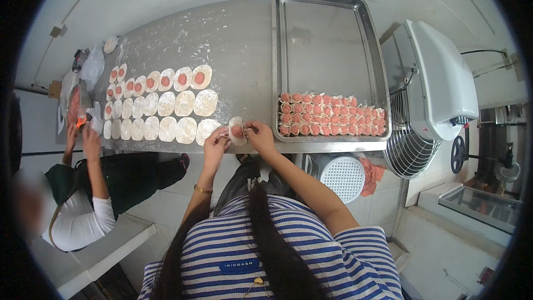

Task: The person places small pink filling pieces onto round dough discs laid out on a stainless steel table, folds each disc into a dumpling, and places the finished dumplings onto a metal tray. Another person works alongside, also preparing dumplings.

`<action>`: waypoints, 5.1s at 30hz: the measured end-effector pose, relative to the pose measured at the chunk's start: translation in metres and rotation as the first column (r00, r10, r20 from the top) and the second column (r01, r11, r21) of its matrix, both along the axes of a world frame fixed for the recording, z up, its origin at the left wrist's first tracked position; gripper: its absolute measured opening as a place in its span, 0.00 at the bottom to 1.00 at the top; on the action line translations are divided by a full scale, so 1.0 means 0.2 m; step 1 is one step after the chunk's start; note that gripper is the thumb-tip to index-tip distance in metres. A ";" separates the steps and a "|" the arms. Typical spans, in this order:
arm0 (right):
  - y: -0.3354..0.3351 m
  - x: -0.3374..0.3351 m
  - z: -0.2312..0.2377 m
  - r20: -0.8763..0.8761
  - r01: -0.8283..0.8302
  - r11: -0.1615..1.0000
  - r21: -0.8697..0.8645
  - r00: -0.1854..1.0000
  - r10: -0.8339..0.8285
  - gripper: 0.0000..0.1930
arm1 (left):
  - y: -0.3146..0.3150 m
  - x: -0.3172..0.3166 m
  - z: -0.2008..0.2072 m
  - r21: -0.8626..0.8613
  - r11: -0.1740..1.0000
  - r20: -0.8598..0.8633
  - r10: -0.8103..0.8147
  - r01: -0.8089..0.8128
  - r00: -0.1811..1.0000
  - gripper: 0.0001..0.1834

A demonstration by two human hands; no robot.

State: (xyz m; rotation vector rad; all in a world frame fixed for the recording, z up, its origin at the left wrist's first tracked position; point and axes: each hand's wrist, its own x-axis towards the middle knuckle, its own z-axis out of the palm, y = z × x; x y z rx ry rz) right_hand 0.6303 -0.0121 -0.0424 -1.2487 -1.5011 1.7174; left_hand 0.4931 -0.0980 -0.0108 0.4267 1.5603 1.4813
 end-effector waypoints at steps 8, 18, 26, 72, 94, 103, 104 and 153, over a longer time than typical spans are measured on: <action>-0.02 0.03 0.04 -0.318 -0.092 0.980 -0.175 0.948 0.032 0.14 | -0.01 -0.01 -0.01 -0.016 0.994 -0.079 -0.113 0.112 0.990 0.14; 0.02 -0.03 0.27 -0.445 -0.080 0.942 -0.326 0.892 -0.078 0.12 | -0.02 -0.04 0.01 0.112 0.991 -0.013 -0.075 0.075 0.997 0.05; 0.09 0.00 0.18 -0.079 -0.087 0.996 -0.020 0.993 0.085 0.13 | 0.02 0.01 0.17 0.239 0.970 0.019 -0.038 0.033 0.999 0.12; 0.14 -0.03 0.25 0.301 -0.433 0.723 0.538 0.900 0.315 0.09 | 0.11 -0.03 0.12 -0.190 0.910 -0.558 -0.409 0.369 0.722 0.15; 0.12 -0.02 0.25 0.351 -0.387 0.760 0.521 0.910 0.223 0.10 | 0.13 -0.01 0.14 -0.182 0.912 -0.557 -0.404 0.368 0.725 0.12; 0.08 -0.01 0.29 0.388 -0.314 0.719 0.620 0.919 0.067 0.12 | 0.13 0.03 0.11 -0.169 0.925 -0.579 -0.372 0.340 0.725 0.10; 0.09 0.00 0.27 0.400 -0.336 0.731 0.594 0.912 0.093 0.14 | 0.14 0.03 0.10 -0.176 0.925 -0.598 -0.372 0.337 0.710 0.10; 0.90 1.10 0.52 0.434 0.072 0.826 0.559 0.824 -0.366 0.19 | -0.02 -0.12 0.01 -0.035 0.969 -0.312 -0.242 0.244 0.919 0.14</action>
